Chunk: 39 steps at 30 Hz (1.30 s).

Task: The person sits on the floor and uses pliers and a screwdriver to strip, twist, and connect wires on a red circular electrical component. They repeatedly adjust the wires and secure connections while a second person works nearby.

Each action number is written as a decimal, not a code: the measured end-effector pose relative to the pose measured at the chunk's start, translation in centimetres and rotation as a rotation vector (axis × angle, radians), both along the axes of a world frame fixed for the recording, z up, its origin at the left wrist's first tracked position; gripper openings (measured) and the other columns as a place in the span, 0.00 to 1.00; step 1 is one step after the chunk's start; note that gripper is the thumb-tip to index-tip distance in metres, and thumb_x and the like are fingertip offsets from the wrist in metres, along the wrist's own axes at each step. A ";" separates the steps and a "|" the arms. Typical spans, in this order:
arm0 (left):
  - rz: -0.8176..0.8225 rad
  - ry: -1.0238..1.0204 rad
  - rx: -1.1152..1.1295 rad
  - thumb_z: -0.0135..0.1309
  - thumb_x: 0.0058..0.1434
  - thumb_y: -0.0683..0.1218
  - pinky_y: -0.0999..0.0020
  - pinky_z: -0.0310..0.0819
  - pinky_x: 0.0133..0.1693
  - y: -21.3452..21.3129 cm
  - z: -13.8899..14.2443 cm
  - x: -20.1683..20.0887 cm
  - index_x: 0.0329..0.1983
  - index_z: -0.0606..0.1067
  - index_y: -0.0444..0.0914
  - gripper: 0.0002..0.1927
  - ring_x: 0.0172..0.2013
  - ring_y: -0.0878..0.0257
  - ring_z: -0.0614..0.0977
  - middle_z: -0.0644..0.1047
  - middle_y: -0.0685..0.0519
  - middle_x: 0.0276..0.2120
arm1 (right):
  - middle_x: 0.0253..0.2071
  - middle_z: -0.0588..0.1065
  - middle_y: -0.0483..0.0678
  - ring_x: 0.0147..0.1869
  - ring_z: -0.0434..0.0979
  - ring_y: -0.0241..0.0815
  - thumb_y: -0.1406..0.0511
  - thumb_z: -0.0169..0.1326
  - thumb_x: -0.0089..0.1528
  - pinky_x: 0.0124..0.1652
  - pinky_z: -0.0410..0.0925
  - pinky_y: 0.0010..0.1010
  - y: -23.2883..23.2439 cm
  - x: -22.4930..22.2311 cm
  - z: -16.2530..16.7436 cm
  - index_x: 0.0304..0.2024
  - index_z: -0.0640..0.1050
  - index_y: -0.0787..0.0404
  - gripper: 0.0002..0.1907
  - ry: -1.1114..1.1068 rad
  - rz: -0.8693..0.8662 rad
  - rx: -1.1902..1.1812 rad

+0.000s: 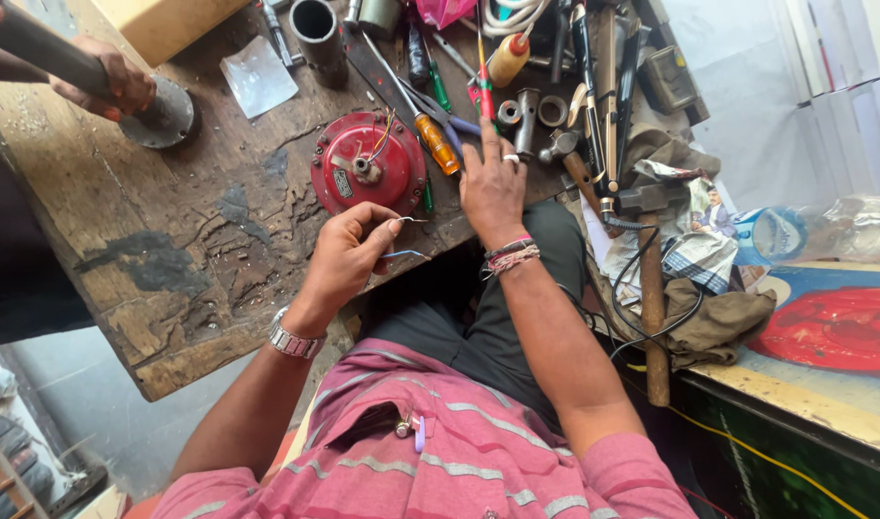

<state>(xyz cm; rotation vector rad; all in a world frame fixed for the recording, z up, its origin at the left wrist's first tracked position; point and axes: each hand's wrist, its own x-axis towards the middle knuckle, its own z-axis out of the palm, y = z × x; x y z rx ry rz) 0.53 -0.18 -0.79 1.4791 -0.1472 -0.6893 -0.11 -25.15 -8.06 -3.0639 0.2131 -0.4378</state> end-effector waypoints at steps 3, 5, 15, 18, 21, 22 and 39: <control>0.010 -0.043 -0.021 0.55 0.70 0.46 0.77 0.68 0.25 -0.1 0.3 -0.1 0.43 0.77 0.35 0.08 0.23 0.75 0.73 0.74 0.61 0.25 | 0.69 0.63 0.52 0.68 0.67 0.56 0.62 0.61 0.57 0.57 0.66 0.51 -0.1 -0.3 -0.1 0.48 0.76 0.57 0.17 -0.021 -0.030 0.100; 0.020 -0.047 -0.014 0.54 0.69 0.45 0.77 0.68 0.25 0.1 0.3 -0.2 0.43 0.77 0.35 0.08 0.23 0.74 0.74 0.75 0.60 0.24 | 0.69 0.65 0.52 0.65 0.71 0.56 0.63 0.56 0.61 0.51 0.67 0.50 0.3 0.0 -0.2 0.46 0.76 0.55 0.11 -0.093 -0.012 -0.071; 0.022 -0.009 0.080 0.54 0.69 0.44 0.77 0.65 0.25 2.0 1.5 0.4 0.44 0.78 0.34 0.08 0.24 0.72 0.72 0.75 0.58 0.26 | 0.55 0.73 0.52 0.51 0.74 0.52 0.62 0.52 0.54 0.46 0.66 0.49 3.7 0.0 2.6 0.50 0.75 0.52 0.20 -0.141 -0.076 -0.003; 0.014 -0.071 0.052 0.55 0.68 0.43 0.77 0.66 0.25 1.8 1.3 0.9 0.44 0.78 0.33 0.08 0.24 0.73 0.73 0.76 0.57 0.27 | 0.44 0.73 0.50 0.50 0.74 0.53 0.59 0.55 0.48 0.48 0.66 0.49 3.8 0.5 2.9 0.53 0.75 0.54 0.29 -0.072 -0.107 0.015; 0.015 -0.090 0.082 0.54 0.69 0.43 0.75 0.63 0.22 1.5 1.3 1.1 0.44 0.77 0.33 0.08 0.23 0.71 0.73 0.75 0.57 0.26 | 0.46 0.72 0.48 0.51 0.73 0.48 0.64 0.56 0.66 0.49 0.65 0.47 3.6 0.6 2.5 0.63 0.73 0.60 0.22 0.001 -0.148 -0.134; -0.003 -0.112 0.039 0.54 0.69 0.43 0.75 0.65 0.24 1.3 1.2 1.2 0.44 0.77 0.32 0.08 0.24 0.71 0.74 0.76 0.57 0.27 | 0.46 0.72 0.47 0.51 0.74 0.47 0.63 0.57 0.65 0.47 0.66 0.47 3.6 0.6 2.3 0.60 0.74 0.58 0.20 -0.007 -0.162 -0.125; 0.138 0.166 -0.493 0.53 0.68 0.42 0.73 0.75 0.25 -5.2 3.6 4.9 0.42 0.73 0.34 0.06 0.23 0.69 0.77 0.76 0.56 0.27 | 0.48 0.81 0.56 0.47 0.84 0.46 0.52 0.53 0.69 0.46 0.78 0.34 -2.0 -1.7 3.1 0.47 0.72 0.62 0.19 -0.183 0.031 1.510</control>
